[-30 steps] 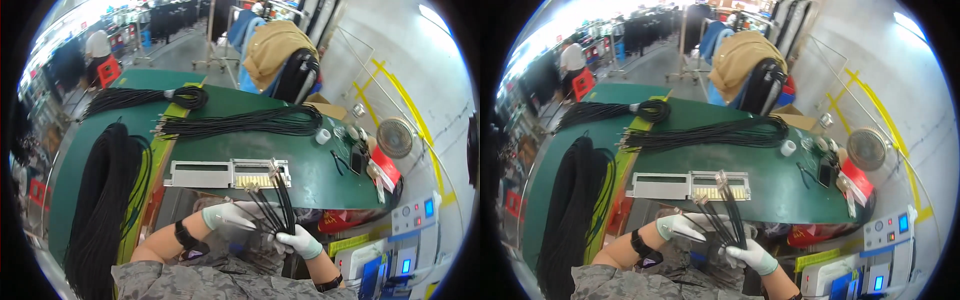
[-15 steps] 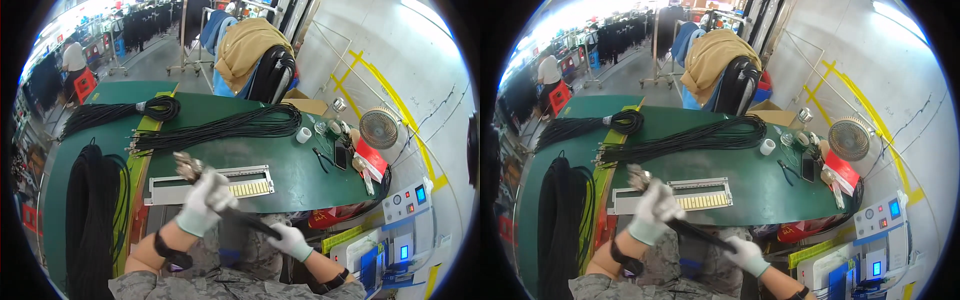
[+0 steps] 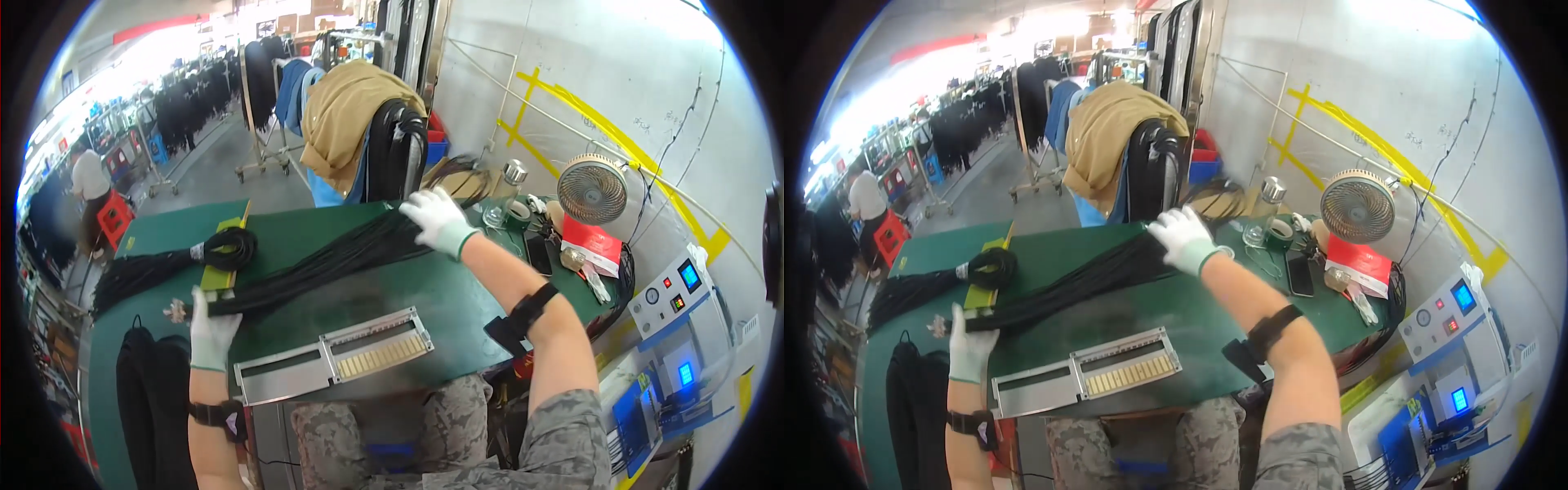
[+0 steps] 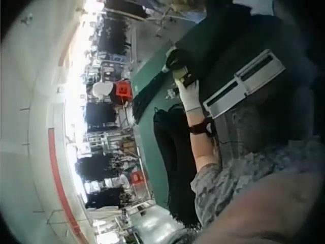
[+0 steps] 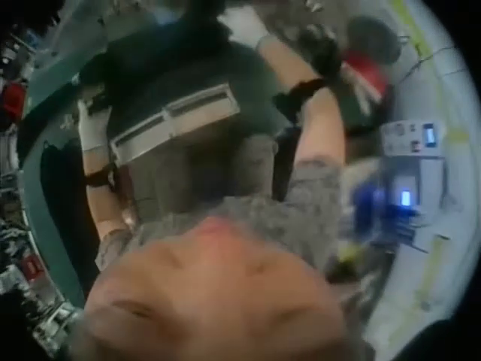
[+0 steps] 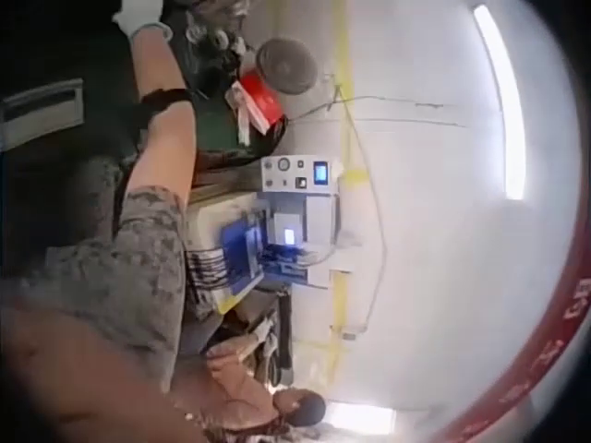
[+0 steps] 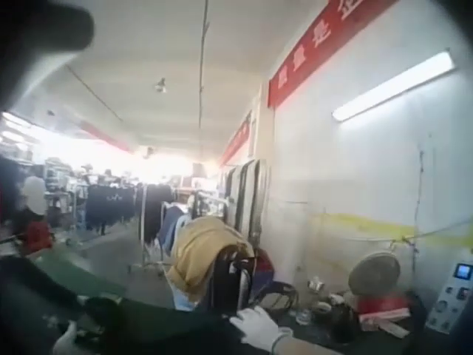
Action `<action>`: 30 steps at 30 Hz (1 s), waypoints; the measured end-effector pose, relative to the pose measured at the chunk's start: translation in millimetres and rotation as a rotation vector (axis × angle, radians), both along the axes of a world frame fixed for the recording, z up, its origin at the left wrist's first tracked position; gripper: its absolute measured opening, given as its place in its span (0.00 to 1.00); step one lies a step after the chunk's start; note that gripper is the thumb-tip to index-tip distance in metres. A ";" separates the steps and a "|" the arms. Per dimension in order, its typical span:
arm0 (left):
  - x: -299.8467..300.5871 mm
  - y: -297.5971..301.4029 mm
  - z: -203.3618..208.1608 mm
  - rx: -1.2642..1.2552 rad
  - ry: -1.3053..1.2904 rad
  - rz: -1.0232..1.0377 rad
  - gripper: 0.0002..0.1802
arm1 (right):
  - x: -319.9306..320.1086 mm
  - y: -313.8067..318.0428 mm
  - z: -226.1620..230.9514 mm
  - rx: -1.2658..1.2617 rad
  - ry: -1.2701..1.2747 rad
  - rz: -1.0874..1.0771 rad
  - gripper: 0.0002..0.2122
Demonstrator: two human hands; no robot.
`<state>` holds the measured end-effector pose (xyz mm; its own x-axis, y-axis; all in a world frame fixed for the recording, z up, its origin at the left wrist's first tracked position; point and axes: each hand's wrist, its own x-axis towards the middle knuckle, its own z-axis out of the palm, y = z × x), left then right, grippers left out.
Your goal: Assembling a wiring harness by precisely inserting multiple wires into a connector block and using a crimping machine to secure them.
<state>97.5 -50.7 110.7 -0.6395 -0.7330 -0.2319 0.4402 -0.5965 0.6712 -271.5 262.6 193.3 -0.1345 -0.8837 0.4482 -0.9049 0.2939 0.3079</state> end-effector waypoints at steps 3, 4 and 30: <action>23.3 1.8 -37.9 -0.045 -0.431 -0.084 0.31 | 6.9 15.9 -61.5 -0.083 -0.096 -0.067 0.28; 40.6 -3.8 -55.8 -0.160 -0.305 -0.167 0.31 | 0.9 31.9 -73.7 -0.110 -0.192 -0.113 0.29; 14.8 137.8 -55.5 -1.851 -1.107 -0.044 0.25 | -84.3 260.9 -111.9 -0.256 -0.721 -1.444 0.46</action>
<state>112.3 87.2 55.2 -0.7985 -0.4902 0.3495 -0.4266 0.8704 0.2459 -355.8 523.6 81.4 -0.9706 0.2377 0.0364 0.2243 0.9494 -0.2200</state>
